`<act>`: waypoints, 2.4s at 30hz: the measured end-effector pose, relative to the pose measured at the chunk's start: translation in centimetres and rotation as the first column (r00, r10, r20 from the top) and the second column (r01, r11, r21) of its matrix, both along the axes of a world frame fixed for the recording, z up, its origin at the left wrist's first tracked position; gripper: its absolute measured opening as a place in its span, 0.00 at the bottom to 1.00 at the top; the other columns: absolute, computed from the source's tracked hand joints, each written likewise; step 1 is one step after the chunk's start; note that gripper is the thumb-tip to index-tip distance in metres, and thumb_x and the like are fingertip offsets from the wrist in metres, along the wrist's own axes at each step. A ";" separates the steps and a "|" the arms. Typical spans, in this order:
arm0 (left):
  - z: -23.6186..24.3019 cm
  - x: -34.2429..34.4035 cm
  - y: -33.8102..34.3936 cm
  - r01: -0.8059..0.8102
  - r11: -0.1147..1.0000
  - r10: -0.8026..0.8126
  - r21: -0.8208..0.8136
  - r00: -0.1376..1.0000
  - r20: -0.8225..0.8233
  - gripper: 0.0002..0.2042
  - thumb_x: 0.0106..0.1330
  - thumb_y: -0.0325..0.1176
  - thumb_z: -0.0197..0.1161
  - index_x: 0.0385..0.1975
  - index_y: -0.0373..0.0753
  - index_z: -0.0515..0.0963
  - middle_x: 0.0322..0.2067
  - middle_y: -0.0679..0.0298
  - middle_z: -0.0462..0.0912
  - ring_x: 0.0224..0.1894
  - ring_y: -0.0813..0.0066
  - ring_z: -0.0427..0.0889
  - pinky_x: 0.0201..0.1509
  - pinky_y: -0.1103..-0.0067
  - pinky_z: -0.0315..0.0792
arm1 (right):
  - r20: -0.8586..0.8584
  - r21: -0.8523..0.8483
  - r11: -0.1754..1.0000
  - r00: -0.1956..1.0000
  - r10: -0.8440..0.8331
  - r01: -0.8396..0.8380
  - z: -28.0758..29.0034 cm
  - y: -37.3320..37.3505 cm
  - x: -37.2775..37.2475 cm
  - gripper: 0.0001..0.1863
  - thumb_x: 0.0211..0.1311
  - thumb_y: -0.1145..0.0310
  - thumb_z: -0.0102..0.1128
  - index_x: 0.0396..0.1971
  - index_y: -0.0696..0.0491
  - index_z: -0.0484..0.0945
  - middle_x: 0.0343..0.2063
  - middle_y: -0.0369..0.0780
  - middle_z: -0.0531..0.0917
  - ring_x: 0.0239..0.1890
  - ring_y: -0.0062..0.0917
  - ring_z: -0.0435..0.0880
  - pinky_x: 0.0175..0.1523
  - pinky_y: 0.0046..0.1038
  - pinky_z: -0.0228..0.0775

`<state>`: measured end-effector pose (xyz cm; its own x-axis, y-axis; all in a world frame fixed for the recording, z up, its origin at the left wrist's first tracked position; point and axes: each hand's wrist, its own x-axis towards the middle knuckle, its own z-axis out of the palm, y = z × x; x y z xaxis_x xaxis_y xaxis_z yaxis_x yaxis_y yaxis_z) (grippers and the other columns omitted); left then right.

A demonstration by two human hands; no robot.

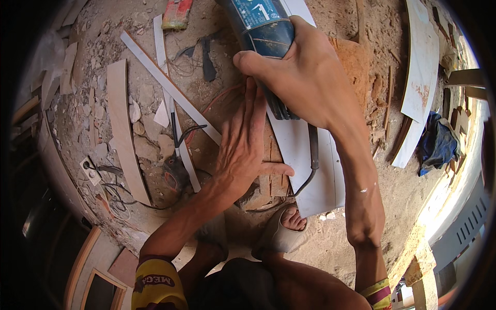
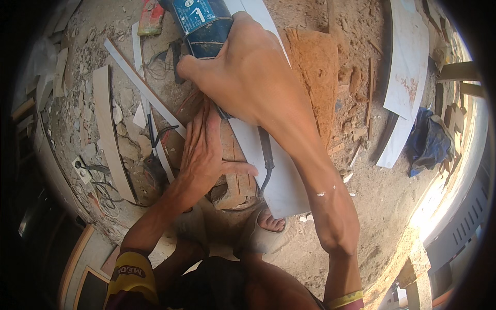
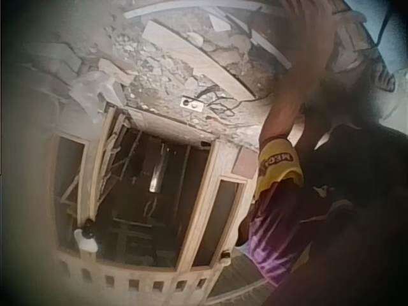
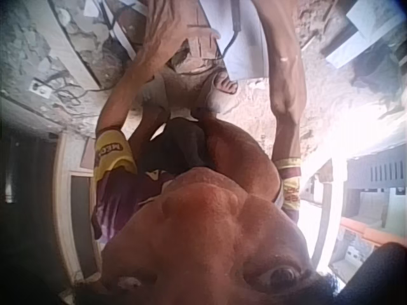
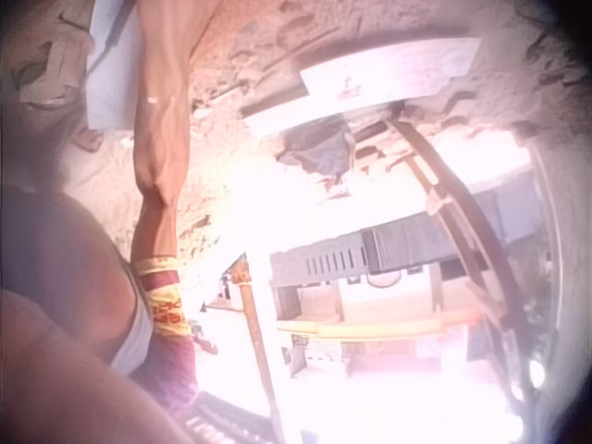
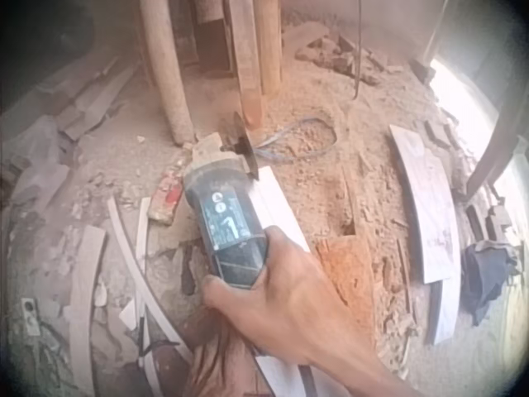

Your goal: The person holds a white tile strip by hand and uses an angle grinder to cut through it while working on a debris-strewn floor.

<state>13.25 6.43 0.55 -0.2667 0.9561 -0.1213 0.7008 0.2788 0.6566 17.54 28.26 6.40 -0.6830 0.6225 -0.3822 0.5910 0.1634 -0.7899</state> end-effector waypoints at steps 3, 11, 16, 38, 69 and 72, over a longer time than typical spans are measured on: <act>0.1 -0.1 -0.1 -0.001 1.000 0.001 0.005 1.000 0.007 0.81 0.40 0.69 0.87 0.86 0.24 0.42 0.82 0.24 0.51 0.83 0.25 0.57 0.85 0.44 0.58 | 0.002 -0.046 0.999 1.000 0.006 -0.006 0.2 0.1 -0.2 0.36 0.60 0.48 0.80 0.54 0.67 0.84 0.37 0.47 0.91 0.38 0.31 0.91 0.50 0.37 0.85; 0.3 -0.1 0.0 -0.001 0.998 0.002 -0.056 1.000 0.022 0.82 0.39 0.68 0.88 0.85 0.22 0.42 0.81 0.25 0.53 0.83 0.26 0.57 0.84 0.45 0.58 | 0.038 -0.014 1.000 0.999 -0.017 0.018 1.0 -0.3 0.5 0.37 0.60 0.47 0.80 0.55 0.66 0.84 0.38 0.48 0.91 0.40 0.32 0.91 0.51 0.37 0.84; 0.3 0.0 0.0 -0.001 0.998 0.001 -0.067 1.000 0.004 0.83 0.38 0.68 0.89 0.85 0.21 0.42 0.81 0.26 0.55 0.83 0.26 0.58 0.84 0.45 0.58 | 0.043 -0.019 1.000 0.999 -0.009 0.010 1.4 -0.4 0.8 0.38 0.60 0.46 0.80 0.56 0.65 0.85 0.39 0.49 0.91 0.41 0.34 0.92 0.52 0.38 0.84; 0.3 -0.1 0.2 0.006 0.999 -0.006 -0.042 1.000 0.002 0.82 0.40 0.70 0.87 0.84 0.19 0.41 0.81 0.24 0.53 0.82 0.24 0.59 0.84 0.44 0.59 | 0.037 -0.045 0.999 0.999 -0.008 0.010 1.0 -0.1 0.4 0.37 0.60 0.47 0.80 0.55 0.66 0.85 0.38 0.48 0.91 0.40 0.33 0.91 0.52 0.37 0.84; 0.1 0.0 -0.1 -0.017 0.998 0.017 -0.068 1.000 0.010 0.76 0.37 0.66 0.92 0.81 0.25 0.53 0.73 0.32 0.66 0.75 0.29 0.67 0.80 0.47 0.62 | 0.000 -0.100 0.993 0.998 -0.057 0.057 2.3 -1.7 3.0 0.37 0.59 0.47 0.81 0.55 0.64 0.86 0.39 0.48 0.91 0.42 0.34 0.91 0.52 0.37 0.82; 0.0 0.1 -0.2 -0.018 0.997 0.019 -0.079 1.000 0.004 0.76 0.37 0.67 0.91 0.80 0.24 0.53 0.72 0.32 0.66 0.75 0.29 0.67 0.80 0.47 0.62 | -0.009 -0.110 0.992 0.998 -0.060 0.058 2.3 -1.8 3.1 0.36 0.59 0.47 0.81 0.55 0.64 0.86 0.39 0.48 0.91 0.41 0.34 0.91 0.52 0.37 0.82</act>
<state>13.37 6.27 0.58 -0.2837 0.9383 -0.1977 0.6921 0.3431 0.6351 20.67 26.47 8.67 -0.6513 0.6166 -0.4423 0.5871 0.0402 -0.8085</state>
